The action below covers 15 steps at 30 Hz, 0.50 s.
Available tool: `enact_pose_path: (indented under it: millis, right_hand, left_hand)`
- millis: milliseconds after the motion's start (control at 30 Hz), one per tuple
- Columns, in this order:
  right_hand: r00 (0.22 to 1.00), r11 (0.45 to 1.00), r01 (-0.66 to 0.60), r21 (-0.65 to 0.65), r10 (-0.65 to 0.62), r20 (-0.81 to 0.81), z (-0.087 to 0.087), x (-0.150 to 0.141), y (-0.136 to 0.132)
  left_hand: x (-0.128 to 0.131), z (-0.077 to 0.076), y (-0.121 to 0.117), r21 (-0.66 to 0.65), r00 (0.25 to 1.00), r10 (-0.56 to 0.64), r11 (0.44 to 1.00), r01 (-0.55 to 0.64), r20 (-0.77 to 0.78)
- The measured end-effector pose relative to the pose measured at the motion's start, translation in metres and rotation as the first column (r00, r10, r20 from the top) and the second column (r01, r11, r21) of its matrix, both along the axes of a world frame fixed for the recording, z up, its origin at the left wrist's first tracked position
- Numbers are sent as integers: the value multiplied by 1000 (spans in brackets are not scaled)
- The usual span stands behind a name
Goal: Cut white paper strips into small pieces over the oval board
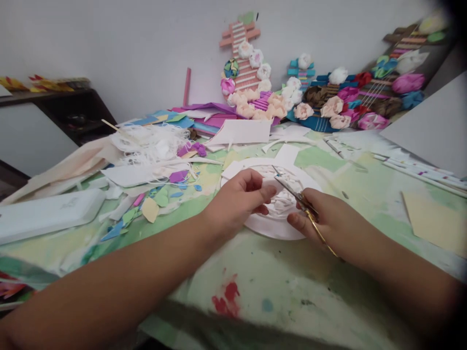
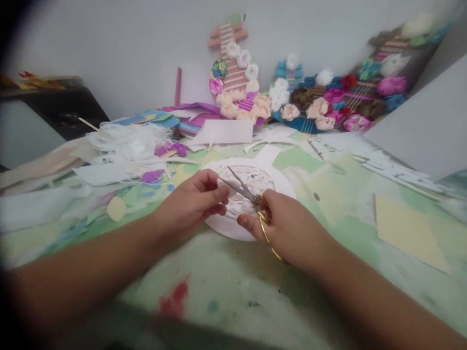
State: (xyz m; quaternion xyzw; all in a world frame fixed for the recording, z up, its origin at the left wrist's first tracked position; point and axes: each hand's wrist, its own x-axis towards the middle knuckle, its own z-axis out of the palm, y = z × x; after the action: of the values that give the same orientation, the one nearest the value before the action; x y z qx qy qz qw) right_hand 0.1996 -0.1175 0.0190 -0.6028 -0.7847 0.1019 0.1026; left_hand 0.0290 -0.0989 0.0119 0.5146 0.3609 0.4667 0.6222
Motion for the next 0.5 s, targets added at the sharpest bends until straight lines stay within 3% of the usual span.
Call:
enact_pose_path:
  millis: [133,233,367,500]
  right_hand:
    - [1000,1000,-14,2,14,-10,1,-2,-2]
    - [1000,1000,-21,11,21,-18,1,-4,-3]
    - [1000,1000,-16,15,15,13,0,-5,-3]
    - [998,1000,-12,4,12,55,1,-3,-4]
  left_hand:
    - [1,2,-2,0,998,-45,999,45,42]
    - [1,4,-4,11,993,-105,994,106,-52]
    - [-1,9,-5,88,969,-60,993,84,-240]
    - [-1,15,-8,57,961,-77,994,95,-266]
